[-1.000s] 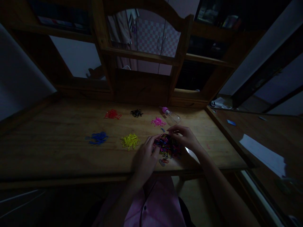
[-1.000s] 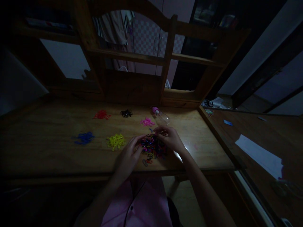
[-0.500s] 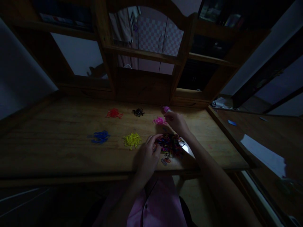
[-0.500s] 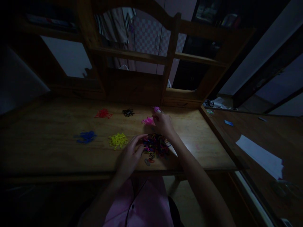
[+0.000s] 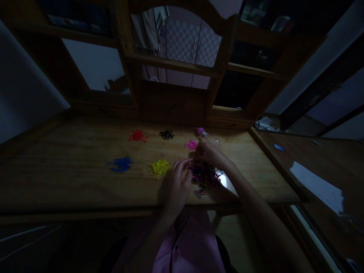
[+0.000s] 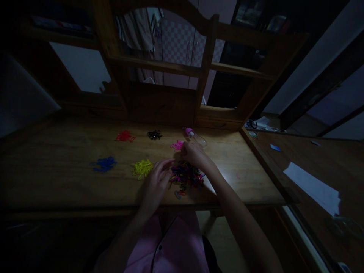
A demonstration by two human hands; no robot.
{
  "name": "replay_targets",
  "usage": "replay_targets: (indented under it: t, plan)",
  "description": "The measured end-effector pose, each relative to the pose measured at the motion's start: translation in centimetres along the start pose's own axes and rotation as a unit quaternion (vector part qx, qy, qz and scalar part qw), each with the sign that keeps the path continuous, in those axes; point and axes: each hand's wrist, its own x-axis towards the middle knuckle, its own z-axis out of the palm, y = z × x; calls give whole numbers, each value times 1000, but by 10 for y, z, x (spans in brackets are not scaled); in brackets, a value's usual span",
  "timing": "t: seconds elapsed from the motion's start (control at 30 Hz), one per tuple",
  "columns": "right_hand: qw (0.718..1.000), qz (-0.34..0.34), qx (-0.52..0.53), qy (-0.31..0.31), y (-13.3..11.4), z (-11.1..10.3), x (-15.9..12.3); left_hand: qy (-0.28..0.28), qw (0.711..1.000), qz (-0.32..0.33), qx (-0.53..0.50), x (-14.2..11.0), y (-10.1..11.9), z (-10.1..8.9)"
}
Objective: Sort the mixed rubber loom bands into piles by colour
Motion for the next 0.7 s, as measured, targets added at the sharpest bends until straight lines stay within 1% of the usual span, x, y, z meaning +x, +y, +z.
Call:
replay_targets:
  t: [0.1,0.2,0.27,0.33,0.4,0.43,0.5,0.53,0.57,0.63,0.7]
  plan:
    - [1000,-6,-15,3,2,2,3,-2,1000,1,-14,0,0,0]
    - [999,-17,-19,20,2,-1,2,-3,1000,-3,-12,0,3,0]
    - [999,-20,-11,36,-3,-7,3,-8,1000,-3,-1,1,6,0]
    - [998,-19,3,57,-15,-16,6,-14,1000,1,18,2,8,1]
    - [997,-28,20,73,-35,-22,15,-11,999,-3,42,2,8,1]
    - [996,-41,31,70,-49,-22,22,-9,999,-7,50,2,7,2]
    - [993,-93,64,36,-80,-15,39,-7,999,-9,51,1,4,3]
    - [990,-119,75,14,-97,-7,50,-9,999,-9,48,1,2,3]
    - [985,-149,82,-23,-114,3,60,-10,999,-10,46,0,1,2]
    - [977,-189,75,-66,-146,28,82,-15,999,-16,40,0,-2,1]
    - [964,-236,80,-93,-170,51,99,-17,1000,-10,16,0,-3,0]
